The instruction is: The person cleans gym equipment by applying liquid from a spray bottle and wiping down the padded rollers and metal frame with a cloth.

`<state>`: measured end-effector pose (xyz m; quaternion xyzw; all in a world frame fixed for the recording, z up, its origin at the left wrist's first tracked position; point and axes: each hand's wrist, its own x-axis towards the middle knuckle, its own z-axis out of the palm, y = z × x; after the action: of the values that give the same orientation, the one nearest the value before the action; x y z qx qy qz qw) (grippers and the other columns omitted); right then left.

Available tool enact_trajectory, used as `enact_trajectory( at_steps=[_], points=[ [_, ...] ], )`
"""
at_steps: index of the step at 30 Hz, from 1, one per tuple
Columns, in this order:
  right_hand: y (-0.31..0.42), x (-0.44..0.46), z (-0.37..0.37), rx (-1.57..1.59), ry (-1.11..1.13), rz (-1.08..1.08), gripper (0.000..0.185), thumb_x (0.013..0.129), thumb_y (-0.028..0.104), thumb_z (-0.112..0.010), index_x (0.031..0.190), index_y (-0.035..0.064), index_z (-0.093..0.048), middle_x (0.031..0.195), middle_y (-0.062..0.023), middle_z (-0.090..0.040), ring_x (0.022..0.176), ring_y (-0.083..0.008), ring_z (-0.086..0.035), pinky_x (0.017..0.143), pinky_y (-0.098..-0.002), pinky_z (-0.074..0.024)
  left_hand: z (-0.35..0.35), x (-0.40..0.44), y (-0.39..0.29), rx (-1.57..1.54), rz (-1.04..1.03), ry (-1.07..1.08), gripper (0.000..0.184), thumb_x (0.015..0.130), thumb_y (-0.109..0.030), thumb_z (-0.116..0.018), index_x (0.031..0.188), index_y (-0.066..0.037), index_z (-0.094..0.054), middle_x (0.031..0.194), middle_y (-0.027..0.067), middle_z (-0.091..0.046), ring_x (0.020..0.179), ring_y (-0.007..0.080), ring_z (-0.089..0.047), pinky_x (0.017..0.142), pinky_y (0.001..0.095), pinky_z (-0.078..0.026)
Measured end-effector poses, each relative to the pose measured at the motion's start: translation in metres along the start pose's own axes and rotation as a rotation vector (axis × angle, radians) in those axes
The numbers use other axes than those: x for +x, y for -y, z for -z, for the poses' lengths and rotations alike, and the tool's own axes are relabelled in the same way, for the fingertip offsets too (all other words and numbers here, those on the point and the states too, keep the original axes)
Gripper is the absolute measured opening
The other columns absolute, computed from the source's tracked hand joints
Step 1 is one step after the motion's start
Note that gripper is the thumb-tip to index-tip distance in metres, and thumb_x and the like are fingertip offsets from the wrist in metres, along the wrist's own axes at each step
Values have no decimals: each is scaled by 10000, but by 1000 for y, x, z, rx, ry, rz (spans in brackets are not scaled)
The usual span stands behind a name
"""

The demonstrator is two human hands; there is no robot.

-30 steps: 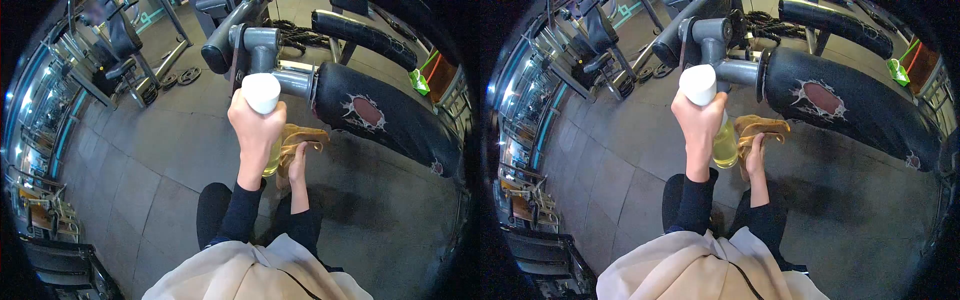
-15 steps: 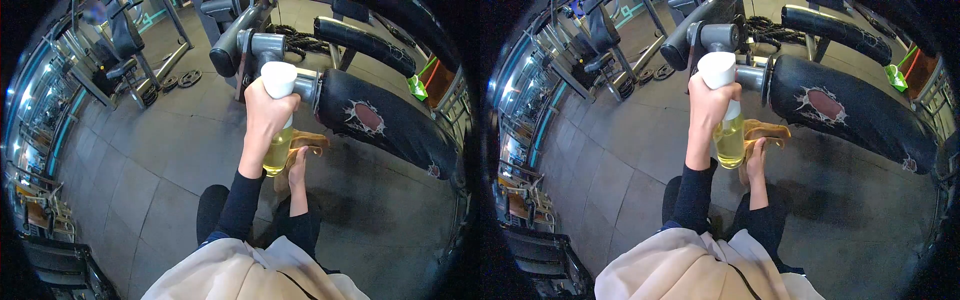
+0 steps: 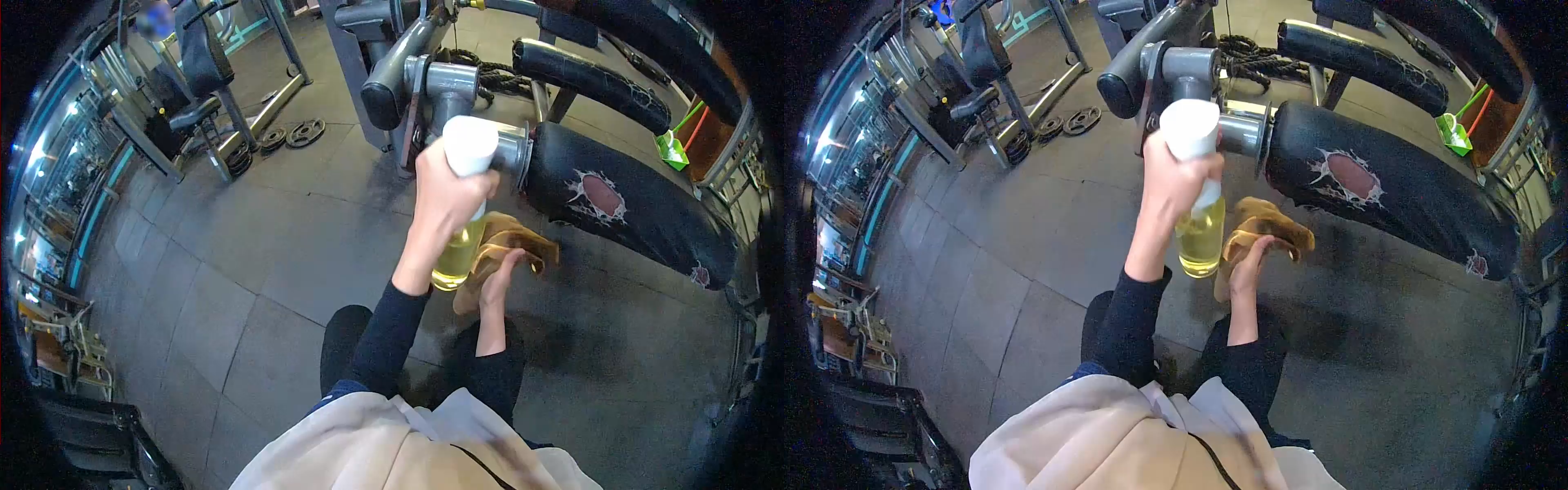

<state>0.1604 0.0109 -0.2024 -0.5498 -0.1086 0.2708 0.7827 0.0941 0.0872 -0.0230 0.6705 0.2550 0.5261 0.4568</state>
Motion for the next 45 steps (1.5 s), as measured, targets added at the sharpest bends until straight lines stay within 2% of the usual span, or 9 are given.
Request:
enact_trajectory(
  at_steps=[7,9,11,14,18,24,37,39,45],
  points=[
    [-53,8,40,189,92,271,415,948,329,-407,1213,15,-468,1226,-107,-496,1143,-211,-461,986,-349,-347,50,-59,68,-217,-60,-34,464,551,40,-569,1014,28,-595,1004,85,-622,895,177,-612,785,327,-537],
    [-54,-8,40,-679,90,693,424,934,270,-382,1235,-10,-488,1299,-166,-479,1190,-288,-447,1026,-408,-309,70,-70,86,-246,121,-43,451,538,41,-559,986,24,-600,993,86,-625,890,168,-605,792,338,-535],
    [-24,-19,21,-693,167,879,363,937,202,-399,1209,-5,-521,1234,-201,-531,1129,-372,-488,989,-449,-344,85,-78,120,-203,76,-24,440,534,36,-562,972,22,-606,987,83,-627,887,165,-604,772,331,-532],
    [-46,-175,277,-819,152,964,351,921,205,-432,1174,-12,-540,1207,-200,-545,1125,-362,-492,977,-444,-352,95,-86,146,20,-73,-52,386,504,-30,-649,885,9,-601,847,82,-612,786,186,-615,731,300,-485],
    [127,35,-88,-990,187,1040,337,899,210,-476,1128,-21,-566,1171,-199,-564,1120,-348,-499,961,-438,-362,111,-87,146,179,-82,-132,368,503,-34,-641,865,12,-597,841,87,-592,772,192,-606,722,291,-474],
    [132,66,-154,-1144,-46,1611,383,795,167,-571,1114,-42,-548,1236,-236,-467,1177,-415,-412,988,-492,-347,123,-84,169,-42,5,-221,366,491,-35,-636,854,11,-613,846,87,-593,770,204,-605,725,291,-475],
    [179,64,-172,-1102,100,1479,294,831,139,-492,1011,-85,-555,1102,-236,-549,1140,-366,-475,979,-413,-377,113,-79,178,46,-82,-146,369,524,26,-592,892,9,-589,966,65,-591,820,147,-593,748,299,-531],
    [211,67,-186,-1278,241,816,355,872,236,-452,947,-78,-600,978,-263,-603,992,-379,-565,928,-441,-416,108,-81,180,40,-72,-136,373,522,30,-594,895,9,-587,964,64,-592,822,146,-593,748,299,-535],
    [250,111,-217,-1598,726,356,444,861,306,-448,1110,-35,-585,1147,-196,-607,1004,-295,-611,820,-377,-466,100,-82,180,0,-12,-127,397,514,31,-601,910,3,-582,964,61,-590,828,143,-593,747,299,-537]
  ],
)
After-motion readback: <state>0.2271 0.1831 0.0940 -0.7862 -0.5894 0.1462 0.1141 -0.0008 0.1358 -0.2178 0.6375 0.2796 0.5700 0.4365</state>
